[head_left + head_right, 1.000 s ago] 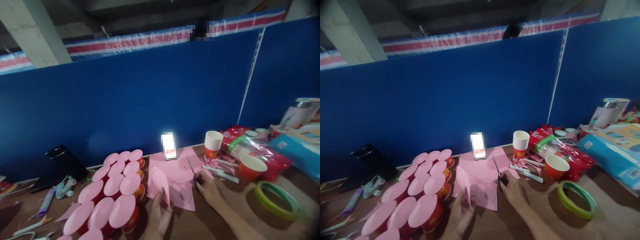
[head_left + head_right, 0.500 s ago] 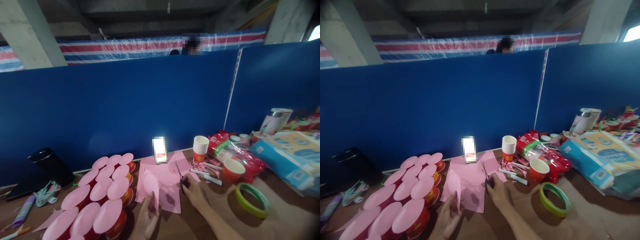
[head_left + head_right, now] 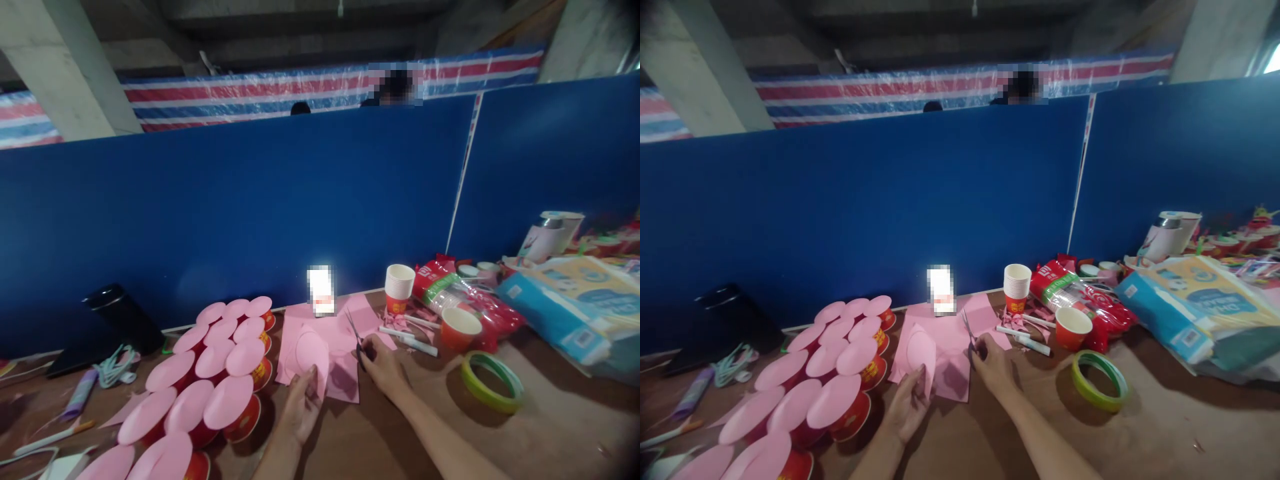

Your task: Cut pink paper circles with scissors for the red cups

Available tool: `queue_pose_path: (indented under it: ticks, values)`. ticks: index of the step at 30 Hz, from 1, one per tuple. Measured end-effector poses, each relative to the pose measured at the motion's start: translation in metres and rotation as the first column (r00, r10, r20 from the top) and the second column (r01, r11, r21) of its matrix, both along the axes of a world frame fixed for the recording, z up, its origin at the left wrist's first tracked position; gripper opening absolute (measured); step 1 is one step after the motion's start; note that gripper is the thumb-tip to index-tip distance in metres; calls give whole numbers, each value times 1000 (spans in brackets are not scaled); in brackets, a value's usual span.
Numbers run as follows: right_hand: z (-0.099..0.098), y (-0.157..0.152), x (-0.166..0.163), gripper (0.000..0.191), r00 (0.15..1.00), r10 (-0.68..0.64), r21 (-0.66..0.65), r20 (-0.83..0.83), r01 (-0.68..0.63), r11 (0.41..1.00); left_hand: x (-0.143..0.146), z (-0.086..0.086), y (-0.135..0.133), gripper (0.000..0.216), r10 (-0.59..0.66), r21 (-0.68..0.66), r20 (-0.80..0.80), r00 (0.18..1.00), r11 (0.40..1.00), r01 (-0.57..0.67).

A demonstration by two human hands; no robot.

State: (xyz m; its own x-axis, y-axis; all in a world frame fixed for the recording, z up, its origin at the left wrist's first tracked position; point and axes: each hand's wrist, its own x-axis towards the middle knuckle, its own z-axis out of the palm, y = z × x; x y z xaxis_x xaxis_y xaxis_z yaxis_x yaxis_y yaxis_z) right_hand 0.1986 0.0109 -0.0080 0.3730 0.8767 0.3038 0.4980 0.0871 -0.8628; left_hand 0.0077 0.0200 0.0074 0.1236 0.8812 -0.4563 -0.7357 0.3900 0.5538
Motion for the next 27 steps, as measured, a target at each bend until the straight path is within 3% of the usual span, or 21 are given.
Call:
queue_pose_path:
  ticks: [27]
  values:
    - [-4,-3,5,24,985,71,-7,156,-71,997,0,-6,-4,20,-80,208,19,997,975,74]
